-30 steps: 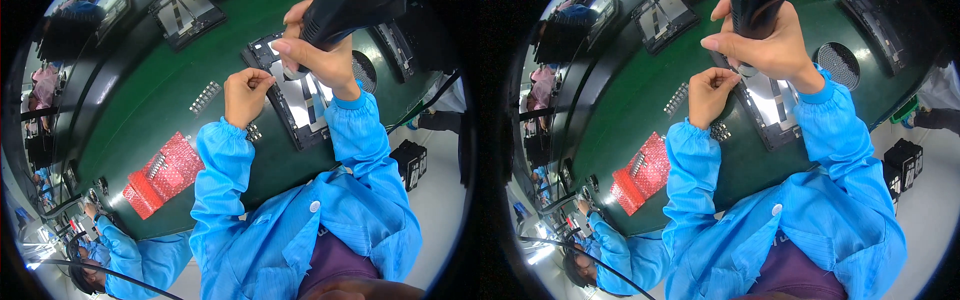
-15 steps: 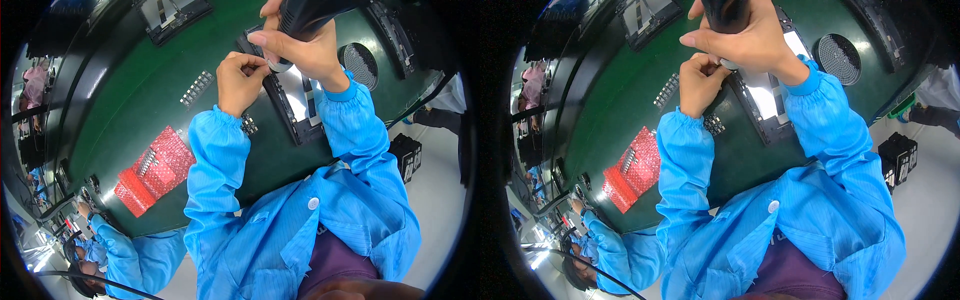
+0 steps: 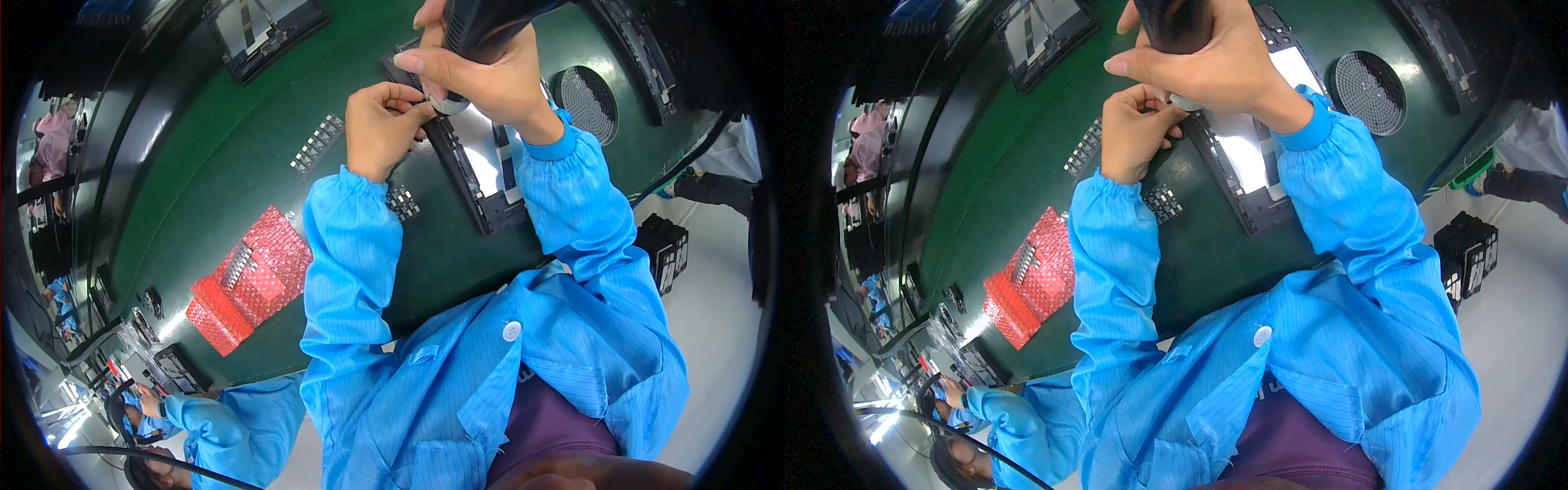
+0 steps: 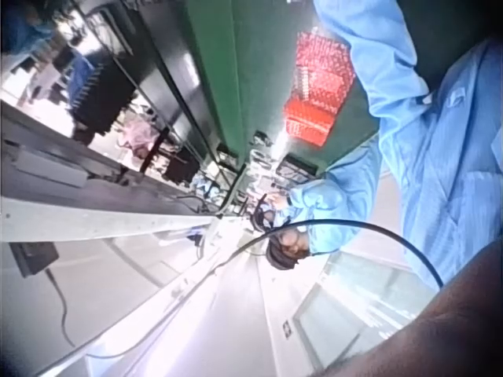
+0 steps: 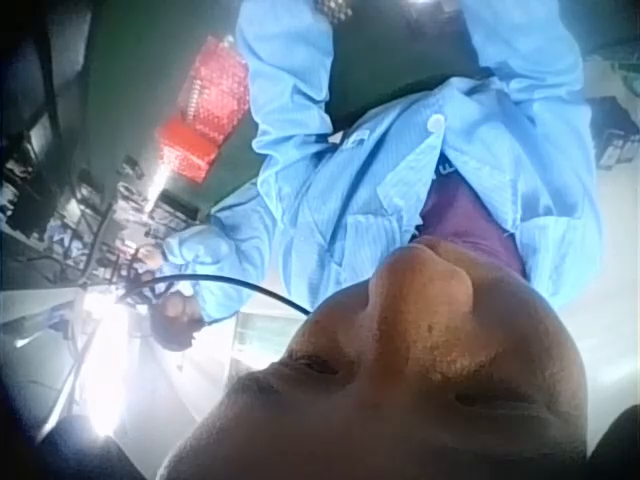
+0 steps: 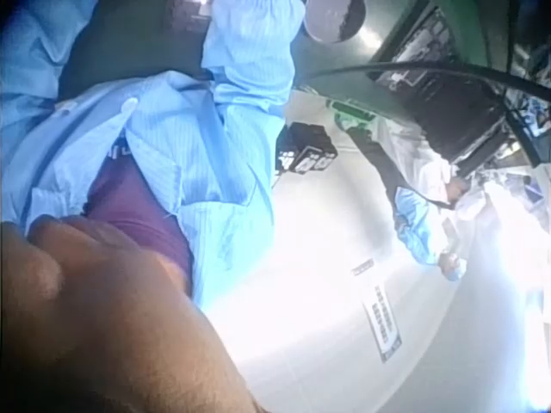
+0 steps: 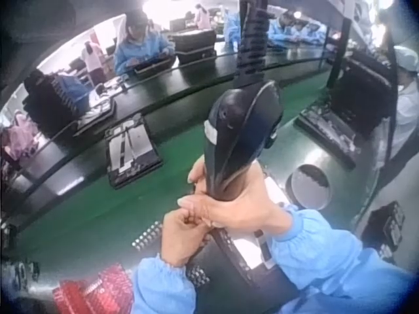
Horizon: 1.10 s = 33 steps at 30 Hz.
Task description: Assembling a tablet or screen housing by installing screws using an electric screwdriver on a factory line.
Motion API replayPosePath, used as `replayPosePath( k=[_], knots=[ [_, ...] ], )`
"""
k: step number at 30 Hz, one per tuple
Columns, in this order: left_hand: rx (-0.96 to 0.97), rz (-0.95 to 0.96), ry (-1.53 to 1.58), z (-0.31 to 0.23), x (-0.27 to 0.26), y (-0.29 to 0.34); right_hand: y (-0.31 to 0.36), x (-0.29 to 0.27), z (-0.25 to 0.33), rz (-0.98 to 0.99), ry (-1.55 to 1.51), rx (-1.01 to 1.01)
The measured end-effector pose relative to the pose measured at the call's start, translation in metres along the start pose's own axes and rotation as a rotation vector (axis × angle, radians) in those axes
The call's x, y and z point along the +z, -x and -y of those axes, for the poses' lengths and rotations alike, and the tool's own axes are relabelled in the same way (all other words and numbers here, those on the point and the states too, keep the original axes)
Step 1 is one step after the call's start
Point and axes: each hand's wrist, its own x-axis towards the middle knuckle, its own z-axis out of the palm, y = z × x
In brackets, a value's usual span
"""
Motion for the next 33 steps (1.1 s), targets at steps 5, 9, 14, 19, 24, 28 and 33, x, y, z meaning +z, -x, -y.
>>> replayPosePath(
  k=[5, 9, 14, 19, 24, 28, 33],
  knots=[
    [0.015, -0.005, 0.010, 0.001, -0.001, 0.000, -0.003, 0.001, -0.012, 0.009, -0.049, -0.053],
    [0.068, -0.026, -0.002, 0.002, -0.001, 0.000, 0.001, 0.001, -0.024, 0.187, 0.147, -0.480],
    [0.087, -0.033, -0.025, -0.004, 0.002, 0.002, 0.011, -0.005, -0.018, 0.189, 0.268, -0.207],
    [-0.025, 0.025, -0.055, 0.001, -0.001, -0.001, 0.007, -0.003, 0.003, 0.079, 0.131, -0.138],
    [0.000, -0.031, -0.029, -0.006, -0.001, 0.003, 0.016, -0.050, 0.073, -0.153, -0.003, -0.052],
    [0.010, 0.070, -0.104, -0.014, -0.009, 0.000, 0.039, -0.105, 0.061, -0.360, -0.001, -0.117],
    [-0.046, 0.152, -0.176, -0.024, -0.009, -0.006, 0.052, -0.137, 0.040, -0.486, 0.081, -0.119]
  ],
)
